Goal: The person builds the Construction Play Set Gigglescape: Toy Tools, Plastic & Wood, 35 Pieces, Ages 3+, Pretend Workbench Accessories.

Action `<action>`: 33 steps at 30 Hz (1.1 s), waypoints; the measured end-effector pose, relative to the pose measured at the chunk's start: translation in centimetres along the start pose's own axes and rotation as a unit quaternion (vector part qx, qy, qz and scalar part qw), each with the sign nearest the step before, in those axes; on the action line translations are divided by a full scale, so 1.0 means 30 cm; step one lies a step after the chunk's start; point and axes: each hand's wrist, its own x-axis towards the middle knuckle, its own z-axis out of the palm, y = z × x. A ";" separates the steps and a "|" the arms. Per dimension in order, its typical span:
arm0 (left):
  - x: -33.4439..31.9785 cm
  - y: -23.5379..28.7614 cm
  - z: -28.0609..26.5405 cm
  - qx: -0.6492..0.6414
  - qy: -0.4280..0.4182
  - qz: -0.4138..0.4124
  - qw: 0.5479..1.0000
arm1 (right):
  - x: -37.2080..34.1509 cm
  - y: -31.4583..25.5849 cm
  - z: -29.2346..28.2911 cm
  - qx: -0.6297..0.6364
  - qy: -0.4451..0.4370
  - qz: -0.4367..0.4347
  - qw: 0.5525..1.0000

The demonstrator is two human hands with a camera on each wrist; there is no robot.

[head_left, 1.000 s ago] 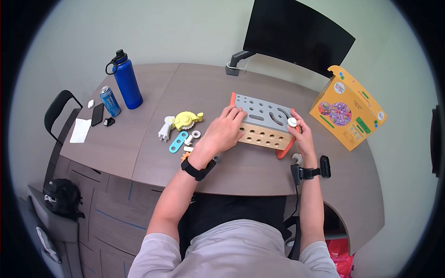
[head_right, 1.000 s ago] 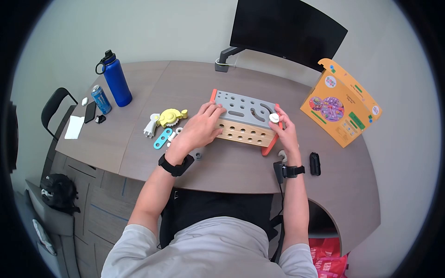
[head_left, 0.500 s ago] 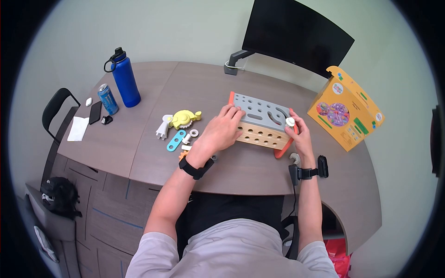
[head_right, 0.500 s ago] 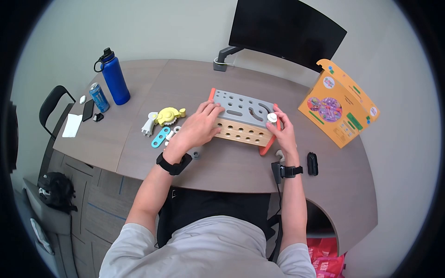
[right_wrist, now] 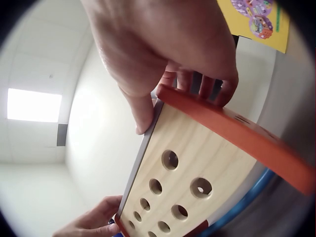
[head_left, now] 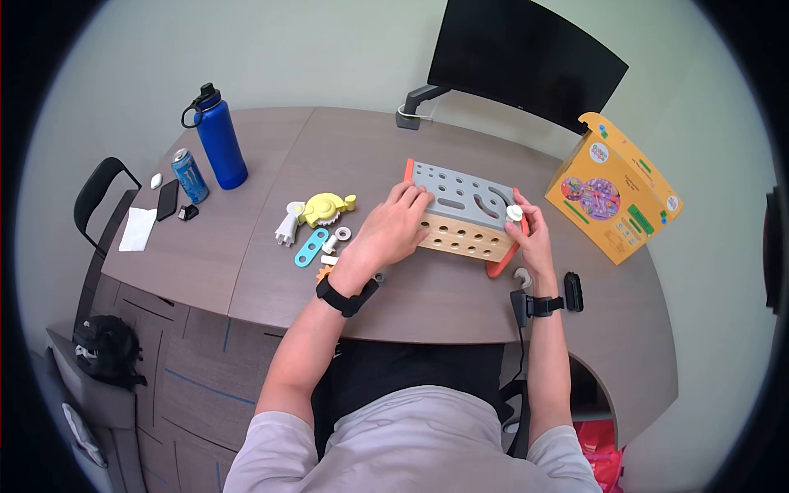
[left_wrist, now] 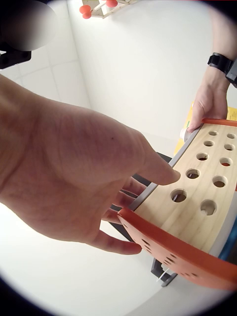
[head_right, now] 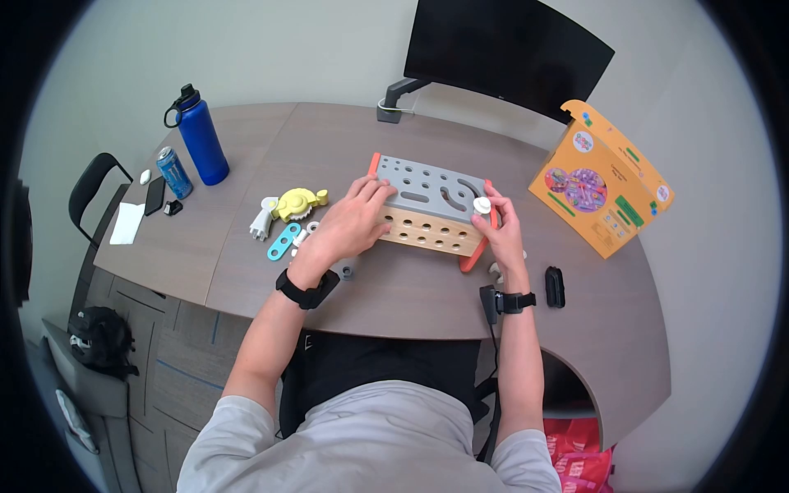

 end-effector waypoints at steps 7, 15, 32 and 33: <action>0.001 0.008 -0.008 0.000 -0.011 -0.011 1.000 | -0.016 -0.067 0.047 0.032 0.032 0.009 0.999; 0.001 0.008 -0.006 0.005 -0.011 -0.009 1.000 | -0.007 0.011 0.013 0.019 0.024 -0.015 0.999; 0.002 0.006 -0.006 0.004 -0.009 -0.004 1.000 | -0.025 0.026 0.055 0.073 0.047 -0.057 0.995; 0.002 0.005 -0.005 0.003 -0.009 -0.005 1.000 | -0.022 0.035 0.054 0.082 0.049 -0.059 0.994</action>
